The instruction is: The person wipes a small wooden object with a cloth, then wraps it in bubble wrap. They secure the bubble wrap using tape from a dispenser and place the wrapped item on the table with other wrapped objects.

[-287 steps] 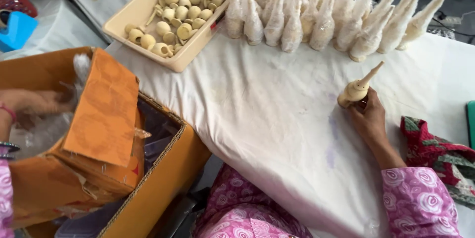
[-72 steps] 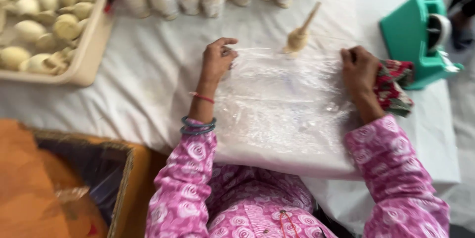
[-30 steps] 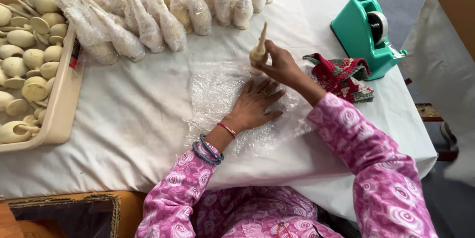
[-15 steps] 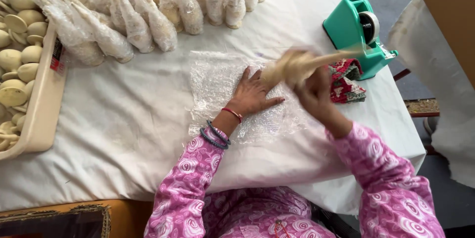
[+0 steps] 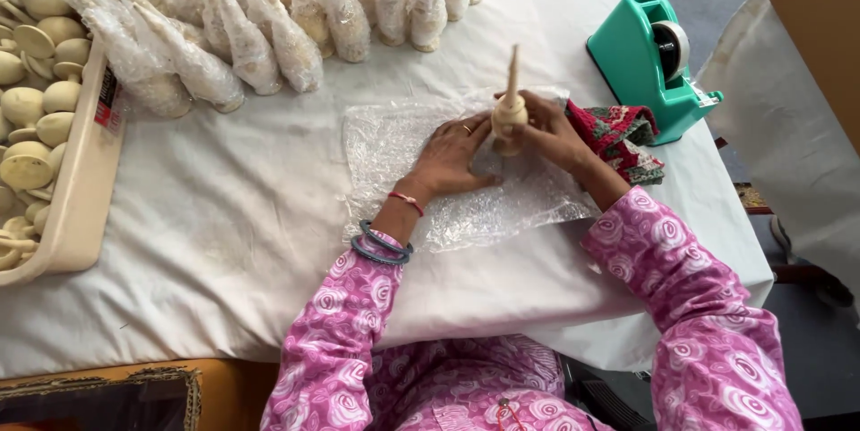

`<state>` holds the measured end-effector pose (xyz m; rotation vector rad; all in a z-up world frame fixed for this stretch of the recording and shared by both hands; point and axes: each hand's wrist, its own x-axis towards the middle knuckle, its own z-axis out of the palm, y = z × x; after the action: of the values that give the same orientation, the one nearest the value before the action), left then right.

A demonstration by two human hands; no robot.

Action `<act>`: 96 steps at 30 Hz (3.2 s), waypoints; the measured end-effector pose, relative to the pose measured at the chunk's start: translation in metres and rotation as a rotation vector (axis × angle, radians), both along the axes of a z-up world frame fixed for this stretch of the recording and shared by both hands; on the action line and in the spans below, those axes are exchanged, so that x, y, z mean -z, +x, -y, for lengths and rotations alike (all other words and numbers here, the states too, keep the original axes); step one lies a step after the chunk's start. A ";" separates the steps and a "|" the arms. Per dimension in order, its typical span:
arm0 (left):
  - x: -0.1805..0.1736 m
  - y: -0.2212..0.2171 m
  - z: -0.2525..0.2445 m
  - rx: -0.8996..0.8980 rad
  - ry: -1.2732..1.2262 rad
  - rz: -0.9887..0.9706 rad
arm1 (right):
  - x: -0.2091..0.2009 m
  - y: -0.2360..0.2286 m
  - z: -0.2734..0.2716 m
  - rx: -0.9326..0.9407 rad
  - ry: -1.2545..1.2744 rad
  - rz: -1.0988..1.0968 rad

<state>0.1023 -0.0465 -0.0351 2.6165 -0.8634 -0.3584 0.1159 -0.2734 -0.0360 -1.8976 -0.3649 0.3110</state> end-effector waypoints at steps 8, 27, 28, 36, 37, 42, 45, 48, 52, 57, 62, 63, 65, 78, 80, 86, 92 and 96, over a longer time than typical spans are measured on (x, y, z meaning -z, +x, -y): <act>0.036 0.034 -0.025 -0.229 -1.011 -0.435 | 0.004 -0.008 -0.008 0.061 -0.066 0.275; 0.044 0.045 -0.063 -0.474 -1.571 -0.223 | 0.001 -0.025 -0.050 -0.117 -0.618 0.686; 0.044 0.048 -0.069 -0.537 -1.612 -0.150 | 0.001 -0.026 -0.051 -0.106 -0.649 0.677; -0.003 0.004 -0.038 -0.235 -0.849 0.737 | 0.004 -0.021 -0.045 -0.005 -0.777 0.553; 0.001 0.001 -0.030 -0.135 -0.736 0.749 | -0.001 -0.020 -0.043 -0.024 -0.718 0.561; 0.014 -0.006 -0.015 0.031 -0.453 0.777 | -0.016 -0.013 -0.023 -0.111 -0.567 0.467; 0.007 -0.010 -0.012 -0.008 -0.451 0.747 | -0.024 -0.009 0.007 -0.070 -0.369 0.436; 0.010 -0.010 -0.009 -0.034 -0.435 0.715 | -0.032 -0.007 0.034 0.088 -0.145 0.426; 0.019 -0.006 -0.009 -0.051 -0.434 0.694 | -0.038 -0.006 0.053 0.307 0.014 0.577; 0.028 -0.001 -0.010 -0.069 -0.444 0.680 | -0.050 -0.006 0.076 0.309 0.143 0.552; 0.031 0.001 -0.010 -0.072 -0.449 0.668 | -0.066 -0.021 0.072 -0.165 0.308 0.264; 0.029 -0.001 -0.010 -0.071 -0.450 0.668 | -0.069 -0.020 0.068 -0.164 0.308 0.264; 0.023 -0.003 -0.011 -0.069 -0.454 0.641 | -0.077 -0.018 0.062 -0.192 0.134 0.414; 0.019 -0.005 -0.011 -0.037 -0.391 0.704 | -0.026 -0.004 0.046 0.148 -0.413 0.351; 0.019 -0.006 -0.010 -0.005 -0.381 0.731 | -0.008 0.001 0.052 0.316 -0.158 0.352; 0.020 -0.007 -0.007 0.012 -0.374 0.782 | -0.009 0.001 0.048 0.342 0.240 0.344; 0.016 -0.008 -0.010 0.002 -0.394 0.771 | -0.041 -0.006 0.068 0.343 0.536 0.284; 0.028 -0.002 -0.009 -0.010 -0.344 0.746 | -0.066 -0.027 0.076 0.081 0.432 0.340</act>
<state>0.1004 -0.0371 -0.0635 2.4093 -1.0069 0.7548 0.0888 -0.3495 0.0295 -1.5285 -0.5338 -0.1420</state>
